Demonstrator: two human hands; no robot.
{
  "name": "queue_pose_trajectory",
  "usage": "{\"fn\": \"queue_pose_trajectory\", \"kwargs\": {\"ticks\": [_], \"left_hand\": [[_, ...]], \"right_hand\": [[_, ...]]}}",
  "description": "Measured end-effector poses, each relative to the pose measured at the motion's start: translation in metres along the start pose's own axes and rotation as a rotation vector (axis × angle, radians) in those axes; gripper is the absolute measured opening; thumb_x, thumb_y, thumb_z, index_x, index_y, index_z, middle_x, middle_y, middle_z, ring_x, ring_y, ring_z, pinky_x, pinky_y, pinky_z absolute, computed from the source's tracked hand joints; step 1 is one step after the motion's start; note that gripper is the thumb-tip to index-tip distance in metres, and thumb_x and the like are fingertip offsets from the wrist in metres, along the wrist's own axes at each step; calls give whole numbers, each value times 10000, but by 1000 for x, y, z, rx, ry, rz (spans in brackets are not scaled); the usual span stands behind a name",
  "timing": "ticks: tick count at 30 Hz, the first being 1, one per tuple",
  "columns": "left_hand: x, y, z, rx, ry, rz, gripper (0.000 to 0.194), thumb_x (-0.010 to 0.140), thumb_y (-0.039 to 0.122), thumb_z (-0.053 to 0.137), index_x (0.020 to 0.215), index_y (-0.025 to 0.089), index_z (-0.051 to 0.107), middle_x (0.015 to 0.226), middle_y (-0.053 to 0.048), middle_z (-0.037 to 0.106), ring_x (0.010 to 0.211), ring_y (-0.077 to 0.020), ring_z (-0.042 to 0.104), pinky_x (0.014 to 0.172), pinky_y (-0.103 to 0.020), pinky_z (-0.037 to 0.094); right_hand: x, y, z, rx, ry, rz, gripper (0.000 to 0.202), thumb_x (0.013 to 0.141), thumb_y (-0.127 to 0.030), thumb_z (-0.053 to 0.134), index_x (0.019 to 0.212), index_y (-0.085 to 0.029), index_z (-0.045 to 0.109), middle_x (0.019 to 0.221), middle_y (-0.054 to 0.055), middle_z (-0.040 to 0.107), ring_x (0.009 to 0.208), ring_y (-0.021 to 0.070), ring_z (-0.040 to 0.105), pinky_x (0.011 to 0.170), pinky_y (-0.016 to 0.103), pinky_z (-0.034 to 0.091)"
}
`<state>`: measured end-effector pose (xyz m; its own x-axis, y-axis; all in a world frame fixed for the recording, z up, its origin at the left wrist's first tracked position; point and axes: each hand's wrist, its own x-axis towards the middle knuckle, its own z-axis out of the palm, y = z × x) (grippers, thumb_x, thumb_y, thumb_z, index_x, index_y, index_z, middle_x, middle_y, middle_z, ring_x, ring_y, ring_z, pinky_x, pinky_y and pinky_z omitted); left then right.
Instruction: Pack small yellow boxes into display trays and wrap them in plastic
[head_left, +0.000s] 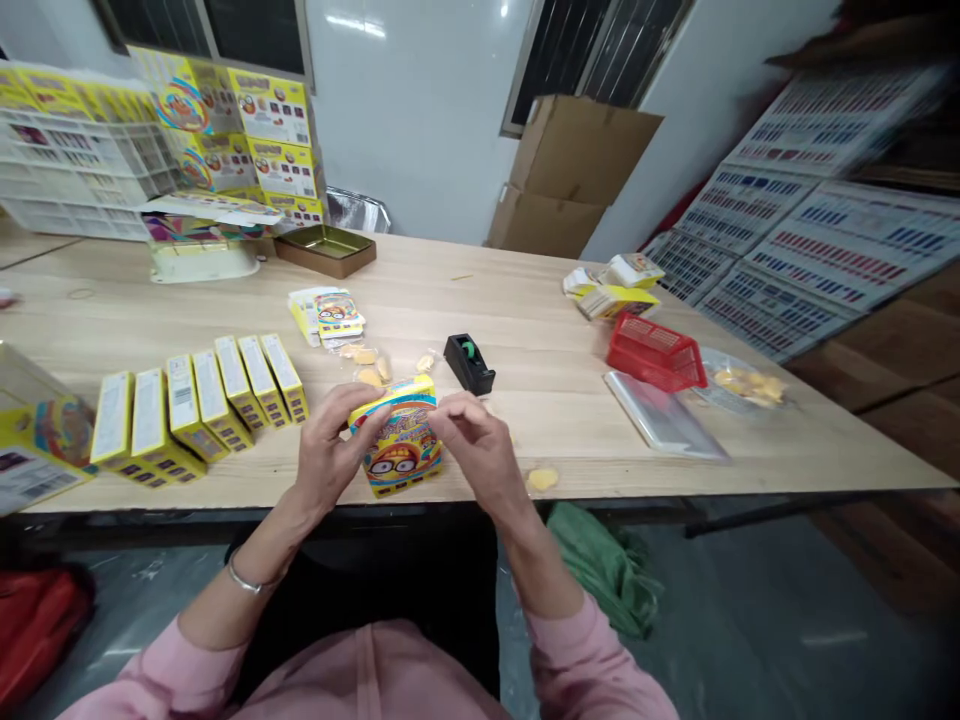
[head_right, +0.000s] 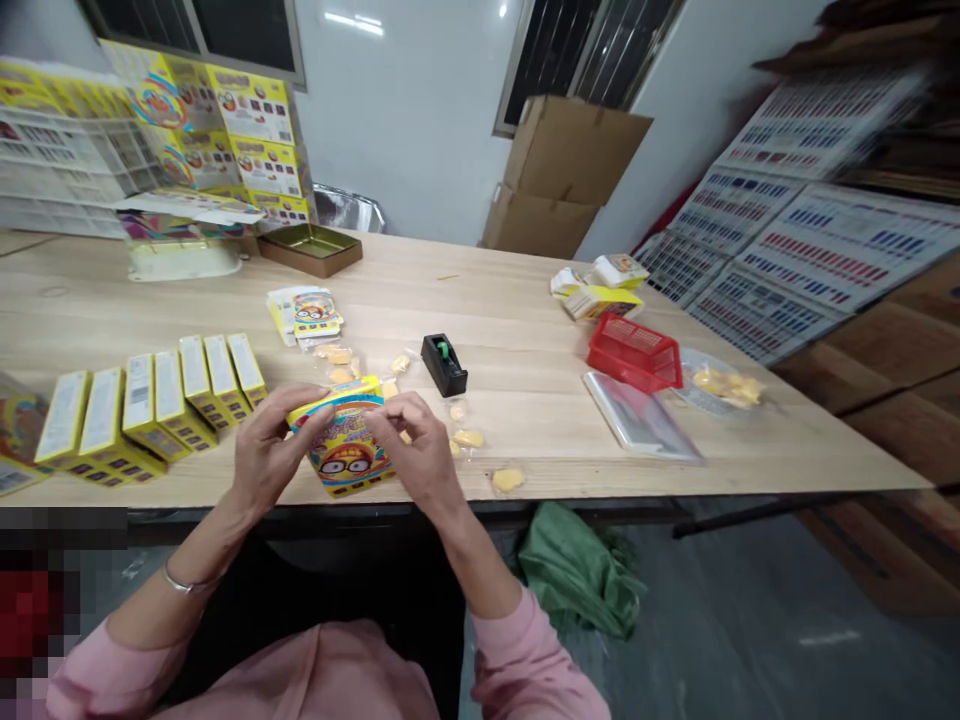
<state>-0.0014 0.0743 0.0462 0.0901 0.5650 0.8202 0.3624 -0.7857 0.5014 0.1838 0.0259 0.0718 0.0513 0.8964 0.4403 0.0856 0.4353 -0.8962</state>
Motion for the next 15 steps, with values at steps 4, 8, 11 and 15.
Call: {"fn": "queue_pose_trajectory", "kwargs": {"ticks": [4,8,11,15], "left_hand": [[2,5,0,63,-1,107,174,894,214,675,1067,211,695,1039,-55,708,950,-174,681,834,-310,560],[0,5,-4,143,1,177,225,897,190,670,1119,222,679,1074,-61,697,980,-174,683,840,-298,570],[-2,2,-5,192,-21,232,279,900,171,661,1172,231,654,1102,-72,691,995,-181,689,840,-298,582],[-5,-2,-7,251,-34,335,352,877,138,682,1213,226,625,1129,-101,688,1015,-200,693,842,-308,593]], "right_hand": [[-2,5,20,69,43,14,180,878,-362,657,782,-211,666,841,9,604,797,144,595,719,261,501],[3,8,29,126,56,71,191,863,-377,662,789,-203,683,850,12,623,792,149,614,721,266,514],[5,6,32,117,62,97,200,853,-377,661,773,-195,685,835,14,642,779,151,617,717,265,512],[7,4,33,60,87,107,235,825,-384,678,692,-192,658,749,-1,635,689,134,590,675,260,494]]}}
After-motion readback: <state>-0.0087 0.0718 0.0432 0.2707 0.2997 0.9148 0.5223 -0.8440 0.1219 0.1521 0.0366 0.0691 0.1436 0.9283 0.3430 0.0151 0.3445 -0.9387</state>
